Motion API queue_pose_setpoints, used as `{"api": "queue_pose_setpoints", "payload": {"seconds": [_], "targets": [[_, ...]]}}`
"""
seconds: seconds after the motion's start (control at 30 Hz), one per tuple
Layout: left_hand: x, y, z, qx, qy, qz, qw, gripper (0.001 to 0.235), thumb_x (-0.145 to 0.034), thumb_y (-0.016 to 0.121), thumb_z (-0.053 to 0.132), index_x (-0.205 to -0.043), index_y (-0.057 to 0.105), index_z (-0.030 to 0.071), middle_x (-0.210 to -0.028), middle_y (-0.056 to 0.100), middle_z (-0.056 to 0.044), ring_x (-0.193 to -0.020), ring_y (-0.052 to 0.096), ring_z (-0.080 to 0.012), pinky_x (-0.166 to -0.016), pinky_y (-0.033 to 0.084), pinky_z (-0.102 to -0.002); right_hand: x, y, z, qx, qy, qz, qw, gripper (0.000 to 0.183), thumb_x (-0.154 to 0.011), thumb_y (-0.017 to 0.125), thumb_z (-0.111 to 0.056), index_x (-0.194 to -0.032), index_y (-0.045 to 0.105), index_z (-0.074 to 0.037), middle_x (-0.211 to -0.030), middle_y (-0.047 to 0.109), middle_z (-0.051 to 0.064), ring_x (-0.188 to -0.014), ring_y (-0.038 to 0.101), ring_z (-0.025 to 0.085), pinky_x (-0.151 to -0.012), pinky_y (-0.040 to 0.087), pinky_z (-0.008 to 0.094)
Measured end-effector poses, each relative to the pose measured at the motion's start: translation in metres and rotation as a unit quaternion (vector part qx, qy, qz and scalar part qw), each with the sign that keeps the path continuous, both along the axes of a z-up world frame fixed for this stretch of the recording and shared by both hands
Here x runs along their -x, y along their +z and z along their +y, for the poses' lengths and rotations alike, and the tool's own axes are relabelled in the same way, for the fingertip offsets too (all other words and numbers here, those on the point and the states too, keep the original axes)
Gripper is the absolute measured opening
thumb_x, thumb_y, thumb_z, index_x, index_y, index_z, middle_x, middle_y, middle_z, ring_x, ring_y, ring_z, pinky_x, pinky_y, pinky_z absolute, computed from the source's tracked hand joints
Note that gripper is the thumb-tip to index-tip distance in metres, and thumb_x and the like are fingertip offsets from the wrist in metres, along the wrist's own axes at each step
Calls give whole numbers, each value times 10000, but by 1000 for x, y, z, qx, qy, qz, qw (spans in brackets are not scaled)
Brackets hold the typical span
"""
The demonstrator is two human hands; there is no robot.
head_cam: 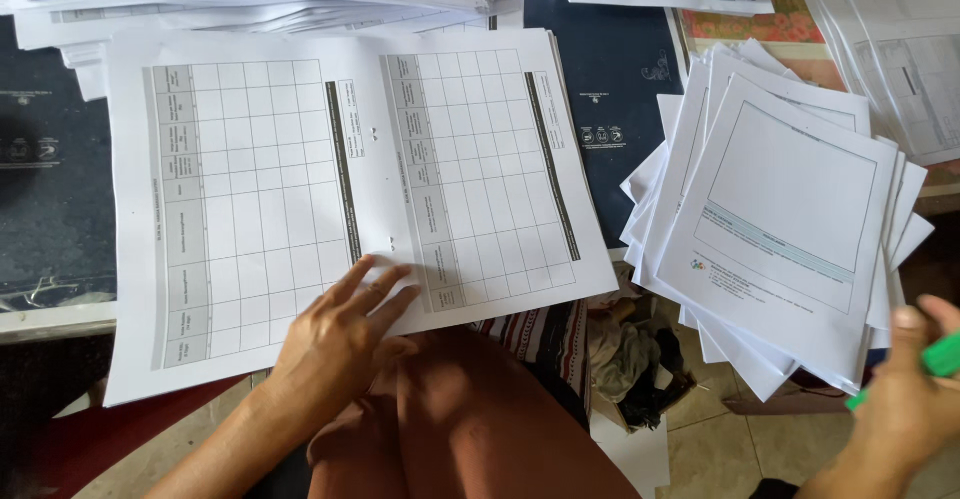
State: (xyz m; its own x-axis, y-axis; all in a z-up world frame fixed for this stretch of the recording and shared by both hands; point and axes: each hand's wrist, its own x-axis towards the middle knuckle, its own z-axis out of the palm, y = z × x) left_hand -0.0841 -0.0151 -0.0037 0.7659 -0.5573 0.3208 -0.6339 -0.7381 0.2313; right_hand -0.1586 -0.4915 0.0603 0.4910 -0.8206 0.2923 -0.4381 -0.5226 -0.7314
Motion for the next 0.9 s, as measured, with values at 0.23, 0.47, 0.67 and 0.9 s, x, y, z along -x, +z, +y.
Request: {"api": "queue_pose_setpoints", "payload": {"seconds": [0.23,0.47,0.67,0.9], "targets": [[-14,50,-9,94,104,29,990,130,-852,614,200,-927,719,213,-1007,692,77,-906,629,-146,-540,546,-337,-19,-7,101,-35,259,-32,965,272,-934,626,-218,-1155,636,-60,-837,578,-5,-677,467,78,-578,374,210],[0,31,-62,99,-33,-160,982,375,-826,458,3,-1184,567,-17,-1182,562,-143,-932,615,-334,-640,529,-392,-58,-32,171,-329,351,-149,864,971,-679,534,-795,-1182,539,35,-828,529,64,-489,383,73,-378,263,204],[-3,0,-67,81,-1,10,997,405,-636,570,-136,-1007,639,12,-1158,586,-191,-955,586,-327,-607,589,-393,-57,-55,150,-383,270,-131,874,622,-810,544,-620,-1010,565,-31,-729,505,11,-492,397,107,-391,243,215],[-13,31,-50,89,35,146,985,220,-778,495,-22,-888,631,111,-1052,635,12,-751,543,-249,-301,465,-417,-47,-59,141,-391,251,-88,881,604,-823,571,-496,-1123,561,29,-712,540,108,-475,405,119,-379,271,222]]}}
